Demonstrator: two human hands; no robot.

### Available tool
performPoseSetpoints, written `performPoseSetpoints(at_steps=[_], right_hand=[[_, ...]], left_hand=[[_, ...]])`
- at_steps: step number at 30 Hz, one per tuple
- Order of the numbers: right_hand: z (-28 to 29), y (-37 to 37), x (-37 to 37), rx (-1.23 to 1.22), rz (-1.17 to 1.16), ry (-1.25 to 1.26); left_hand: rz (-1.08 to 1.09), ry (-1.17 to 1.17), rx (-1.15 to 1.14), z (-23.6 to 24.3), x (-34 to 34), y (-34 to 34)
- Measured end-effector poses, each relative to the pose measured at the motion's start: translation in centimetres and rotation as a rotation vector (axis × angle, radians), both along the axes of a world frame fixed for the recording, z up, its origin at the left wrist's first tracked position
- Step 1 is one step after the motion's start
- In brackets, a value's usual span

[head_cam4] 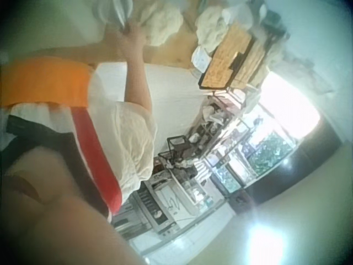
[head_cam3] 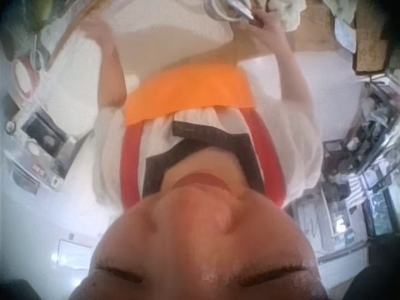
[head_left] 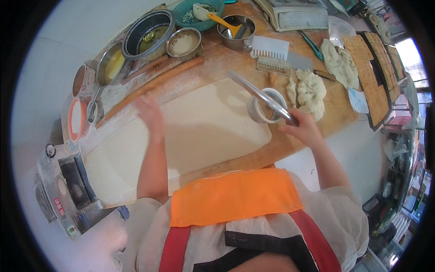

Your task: The person prepares and sells bread products, including bagging rolls, weighing them for a customer, rolling out dough, cutting circles, placing dough on a tray, and cleaning a baking tray with a brush.

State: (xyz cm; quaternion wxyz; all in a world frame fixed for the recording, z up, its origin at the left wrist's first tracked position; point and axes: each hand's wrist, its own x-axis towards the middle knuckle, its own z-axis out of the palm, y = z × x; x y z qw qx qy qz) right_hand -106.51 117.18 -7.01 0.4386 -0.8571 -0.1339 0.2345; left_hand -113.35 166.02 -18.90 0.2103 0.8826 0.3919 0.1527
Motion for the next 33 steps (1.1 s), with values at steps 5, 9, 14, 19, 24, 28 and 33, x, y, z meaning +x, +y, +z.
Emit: performPoseSetpoints(at_steps=[5,9,14,19,24,28,33], right_hand=[[-2.2,3.2,-2.8,-0.291,0.034,-0.26],[-0.6,5.1,-3.8,-0.349,0.136,-0.316],[3.1,6.9,-0.2,-0.437,0.312,-0.651],[15.5,11.9,6.0,-0.558,0.203,-0.744],[-1.0,10.4,4.8,-0.76,0.588,-0.477],[1.5,10.5,-0.2,-0.743,0.621,-0.352],[-0.1,11.4,-2.9,-0.671,0.657,-0.324]], left_hand=[[-0.961,-0.249,0.154,17.7,1.8,-13.5],[-1.156,0.047,0.162,15.3,-1.4,-20.7],[-1.102,0.205,0.092,15.0,2.1,-21.3],[-0.987,0.126,0.197,27.7,8.7,-18.9],[-0.92,0.353,0.052,9.2,5.2,-21.7],[-0.948,0.478,-0.051,11.7,-0.6,-22.5],[-1.0,0.524,-0.171,10.0,-3.6,-20.6]])
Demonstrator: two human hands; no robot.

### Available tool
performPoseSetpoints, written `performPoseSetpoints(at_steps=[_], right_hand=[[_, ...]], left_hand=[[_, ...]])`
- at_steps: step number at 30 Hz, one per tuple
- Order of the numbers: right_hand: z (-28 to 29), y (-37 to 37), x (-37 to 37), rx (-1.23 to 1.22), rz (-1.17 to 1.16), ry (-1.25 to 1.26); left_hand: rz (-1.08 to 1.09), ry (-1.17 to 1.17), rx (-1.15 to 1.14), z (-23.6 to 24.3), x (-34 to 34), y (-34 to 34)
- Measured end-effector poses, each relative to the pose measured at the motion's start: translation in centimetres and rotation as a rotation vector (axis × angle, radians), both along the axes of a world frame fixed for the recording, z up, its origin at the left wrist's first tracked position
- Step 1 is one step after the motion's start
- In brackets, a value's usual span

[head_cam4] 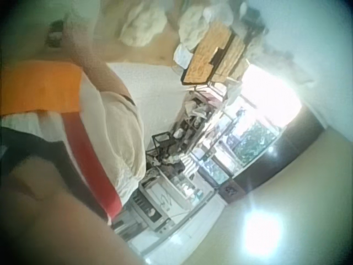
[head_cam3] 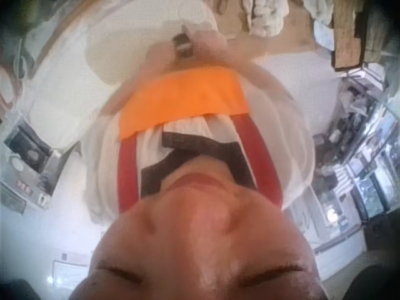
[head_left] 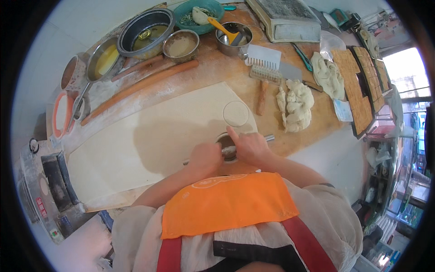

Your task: The person prepares and sells bread products, including bagging rolls, weighing them for a customer, rolling out dough, cutting circles, placing dough on a tray, and cleaning a baking tray with a brush.

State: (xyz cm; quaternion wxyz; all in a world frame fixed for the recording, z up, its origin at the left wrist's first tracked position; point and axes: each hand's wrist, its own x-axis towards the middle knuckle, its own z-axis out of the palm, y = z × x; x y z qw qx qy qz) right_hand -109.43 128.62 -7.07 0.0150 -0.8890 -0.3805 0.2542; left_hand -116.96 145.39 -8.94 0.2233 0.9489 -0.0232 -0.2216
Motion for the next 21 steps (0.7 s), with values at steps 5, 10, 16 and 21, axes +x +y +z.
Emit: performPoseSetpoints(at_steps=[5,10,16,21], right_hand=[[5.8,6.7,8.6,0.104,-0.018,-0.089],[-3.7,8.2,12.2,0.363,0.253,-0.229],[7.2,11.5,4.4,-0.021,0.034,-0.099],[-0.7,10.5,0.6,0.07,0.154,0.009]], left_hand=[[0.029,0.052,0.063,8.3,10.4,6.8],[0.228,-0.043,0.182,-2.4,10.5,7.5],[0.174,0.008,0.13,5.3,4.6,9.5],[0.142,0.141,0.103,2.3,-3.8,8.9]])
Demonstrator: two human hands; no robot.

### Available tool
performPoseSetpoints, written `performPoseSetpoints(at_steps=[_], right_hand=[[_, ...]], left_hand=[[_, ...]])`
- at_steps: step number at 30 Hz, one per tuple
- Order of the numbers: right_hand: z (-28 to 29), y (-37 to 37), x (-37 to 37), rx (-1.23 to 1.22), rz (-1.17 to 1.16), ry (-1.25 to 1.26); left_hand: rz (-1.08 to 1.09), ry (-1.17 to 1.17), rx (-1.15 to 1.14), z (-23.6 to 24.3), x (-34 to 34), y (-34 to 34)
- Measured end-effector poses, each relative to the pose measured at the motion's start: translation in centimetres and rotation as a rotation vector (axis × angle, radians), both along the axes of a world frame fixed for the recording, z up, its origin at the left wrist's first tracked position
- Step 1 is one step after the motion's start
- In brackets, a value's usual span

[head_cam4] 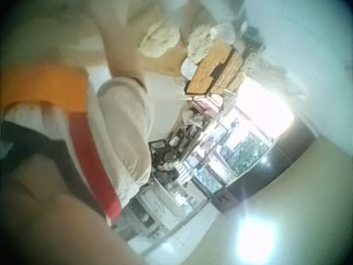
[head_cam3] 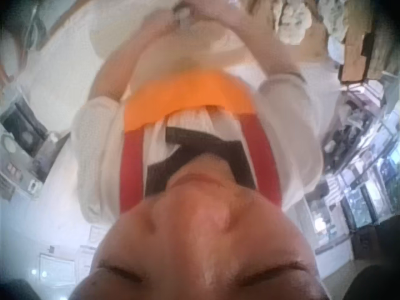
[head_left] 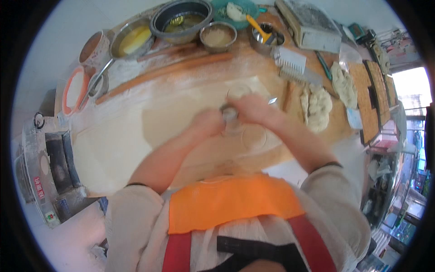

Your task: The person prepares and sells bread products, including bagging rolls, weighing them for a customer, rolling out dough, cutting circles, placing dough on a tray, and cleaning a baking tray with a brush.

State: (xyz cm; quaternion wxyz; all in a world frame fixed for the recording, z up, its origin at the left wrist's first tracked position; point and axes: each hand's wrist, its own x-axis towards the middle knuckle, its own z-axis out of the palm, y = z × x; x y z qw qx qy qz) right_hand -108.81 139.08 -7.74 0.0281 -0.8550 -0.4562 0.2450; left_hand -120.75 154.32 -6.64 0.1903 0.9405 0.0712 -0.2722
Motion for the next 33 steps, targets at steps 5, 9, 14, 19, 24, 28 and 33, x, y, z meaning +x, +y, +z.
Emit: performPoseSetpoints(at_steps=[5,9,14,19,24,28,33], right_hand=[[-0.1,2.8,-7.3,-0.078,-0.042,0.155],[2.0,6.7,-1.9,0.026,0.068,0.141],[2.4,9.9,3.9,0.271,-0.086,-0.206],[0.2,9.8,-0.1,0.168,0.072,-0.177],[0.1,11.9,-4.4,0.044,-0.036,-0.101],[5.6,13.8,-5.2,0.045,-0.037,-0.053],[-1.4,14.2,-15.3,0.017,0.034,-0.021]], left_hand=[[0.013,0.0,-0.063,-1.6,-3.2,2.6],[-0.038,0.192,-0.108,-0.9,1.4,7.2],[0.148,-0.214,0.126,-2.0,7.5,8.6],[0.219,-0.044,-0.236,-5.3,6.2,11.7],[0.097,-0.172,0.037,-5.8,-2.8,11.1],[0.017,0.073,-0.11,2.8,-0.2,14.3],[-0.02,-0.233,-0.036,-5.8,-12.5,14.6]])
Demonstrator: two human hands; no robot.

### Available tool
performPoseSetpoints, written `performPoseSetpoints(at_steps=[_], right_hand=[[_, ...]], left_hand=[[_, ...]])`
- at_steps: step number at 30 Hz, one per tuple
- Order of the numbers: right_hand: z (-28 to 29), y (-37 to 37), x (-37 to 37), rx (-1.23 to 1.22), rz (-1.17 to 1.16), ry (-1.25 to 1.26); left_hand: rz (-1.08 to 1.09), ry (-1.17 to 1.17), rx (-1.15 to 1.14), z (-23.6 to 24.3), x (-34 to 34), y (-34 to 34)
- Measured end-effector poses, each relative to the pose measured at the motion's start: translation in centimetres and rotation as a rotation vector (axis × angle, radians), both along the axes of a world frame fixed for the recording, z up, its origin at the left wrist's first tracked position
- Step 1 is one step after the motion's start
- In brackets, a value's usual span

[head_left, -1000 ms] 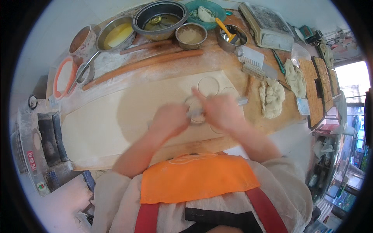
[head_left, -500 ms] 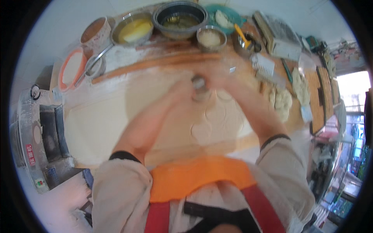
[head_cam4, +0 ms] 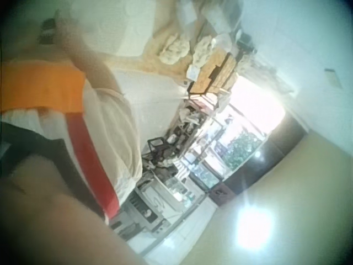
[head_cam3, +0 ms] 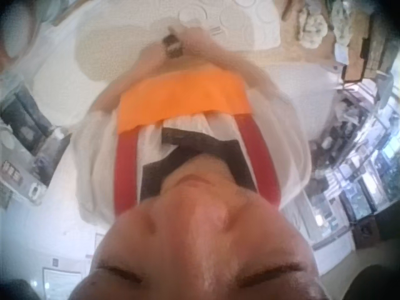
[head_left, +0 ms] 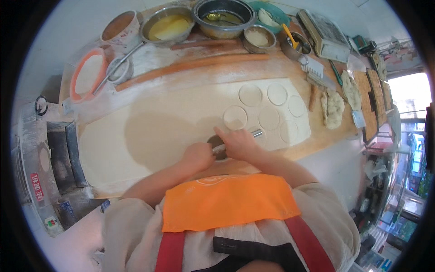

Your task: The person prepares and sells bread products, including bagging rolls, weighing them for a customer, rolling out dough, cutting circles, placing dough on a tray, and cleaning a baking tray with a brush.

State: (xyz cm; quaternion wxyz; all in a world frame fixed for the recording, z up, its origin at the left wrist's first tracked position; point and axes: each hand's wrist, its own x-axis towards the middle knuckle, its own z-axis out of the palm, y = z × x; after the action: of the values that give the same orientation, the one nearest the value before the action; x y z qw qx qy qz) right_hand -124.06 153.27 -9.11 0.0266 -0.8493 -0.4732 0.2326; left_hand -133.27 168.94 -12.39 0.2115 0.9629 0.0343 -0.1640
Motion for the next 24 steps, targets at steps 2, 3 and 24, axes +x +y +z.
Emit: performPoseSetpoints(at_steps=[2,3,24], right_hand=[[1.3,3.2,5.9,0.025,-0.006,0.045],[2.4,4.0,7.3,0.022,-0.027,0.095],[5.2,10.1,-1.9,0.06,-0.03,-0.214]], left_hand=[[0.031,0.159,-0.073,-0.1,3.8,2.5],[-0.018,0.414,-0.144,4.0,8.9,4.8],[0.073,0.192,-0.085,8.1,-0.9,10.3]])
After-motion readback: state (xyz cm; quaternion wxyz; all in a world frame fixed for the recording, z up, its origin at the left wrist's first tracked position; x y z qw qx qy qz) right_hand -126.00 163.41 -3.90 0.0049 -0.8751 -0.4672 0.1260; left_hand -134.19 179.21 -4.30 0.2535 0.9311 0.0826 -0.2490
